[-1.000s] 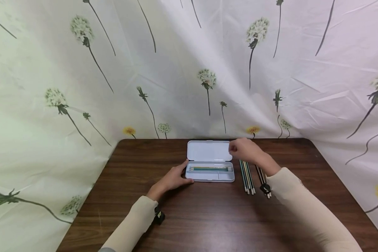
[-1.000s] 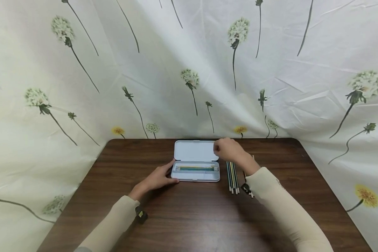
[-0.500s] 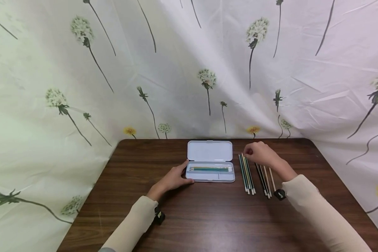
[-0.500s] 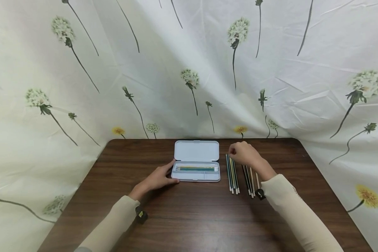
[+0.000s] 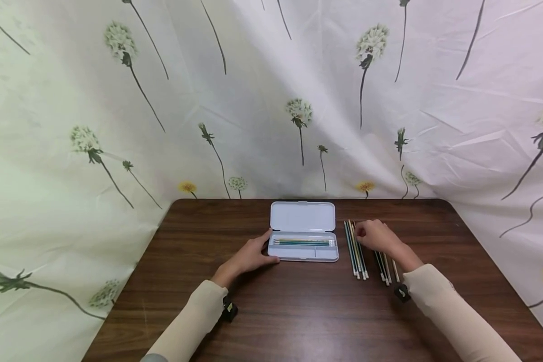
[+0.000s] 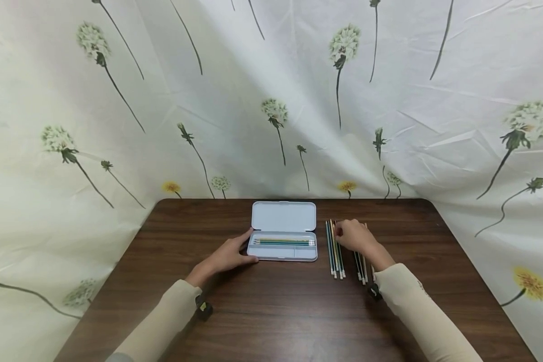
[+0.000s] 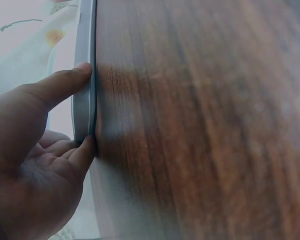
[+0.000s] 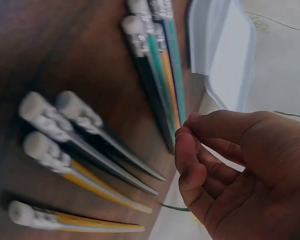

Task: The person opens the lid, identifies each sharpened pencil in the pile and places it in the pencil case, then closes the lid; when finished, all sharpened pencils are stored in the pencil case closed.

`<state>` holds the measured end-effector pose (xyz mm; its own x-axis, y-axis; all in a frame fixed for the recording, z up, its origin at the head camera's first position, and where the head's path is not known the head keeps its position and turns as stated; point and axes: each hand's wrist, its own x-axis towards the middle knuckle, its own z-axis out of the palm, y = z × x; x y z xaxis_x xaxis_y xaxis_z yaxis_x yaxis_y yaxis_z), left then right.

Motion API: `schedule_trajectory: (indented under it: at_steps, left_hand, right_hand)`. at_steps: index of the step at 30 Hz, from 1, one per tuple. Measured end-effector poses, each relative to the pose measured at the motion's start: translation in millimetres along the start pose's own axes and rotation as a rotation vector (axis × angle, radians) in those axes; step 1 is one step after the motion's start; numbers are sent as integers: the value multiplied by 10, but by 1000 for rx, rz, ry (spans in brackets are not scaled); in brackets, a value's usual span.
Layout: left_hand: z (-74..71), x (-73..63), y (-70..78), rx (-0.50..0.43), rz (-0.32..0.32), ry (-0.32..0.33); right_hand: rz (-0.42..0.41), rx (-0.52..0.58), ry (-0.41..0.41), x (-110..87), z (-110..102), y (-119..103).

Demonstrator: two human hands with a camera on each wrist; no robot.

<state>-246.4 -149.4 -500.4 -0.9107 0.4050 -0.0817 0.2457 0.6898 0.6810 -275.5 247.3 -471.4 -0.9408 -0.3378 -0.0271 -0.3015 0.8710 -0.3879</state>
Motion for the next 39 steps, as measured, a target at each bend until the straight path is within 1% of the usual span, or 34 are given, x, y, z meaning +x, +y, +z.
schedule_trajectory:
  at_steps: [11,16,18,23,25,28,32,39]
  left_hand:
    - [0,19,-32,1,6,-2]
    - [-4,23,-41,-5,10,-3]
    - [-8,24,-46,-6,12,-5]
    - [3,32,-61,9,15,-1]
    - [6,34,-64,11,15,-3]
    - [12,38,-66,3,15,-6]
    - [18,39,-63,-5,9,-3]
    - [15,31,-58,-1,16,0]
  right_hand:
    - [48,-14,-23,-29,81,8]
    - [103,-3,-31,-42,65,-26]
    - [138,10,-34,-47,55,-40]
    - [197,25,-49,-61,44,-69]
    - [214,20,-54,-62,46,-77]
    - [262,25,-64,-53,55,-77]
    - [310,17,-59,-40,71,-62]
    - [325,6,-55,-39,68,-81]
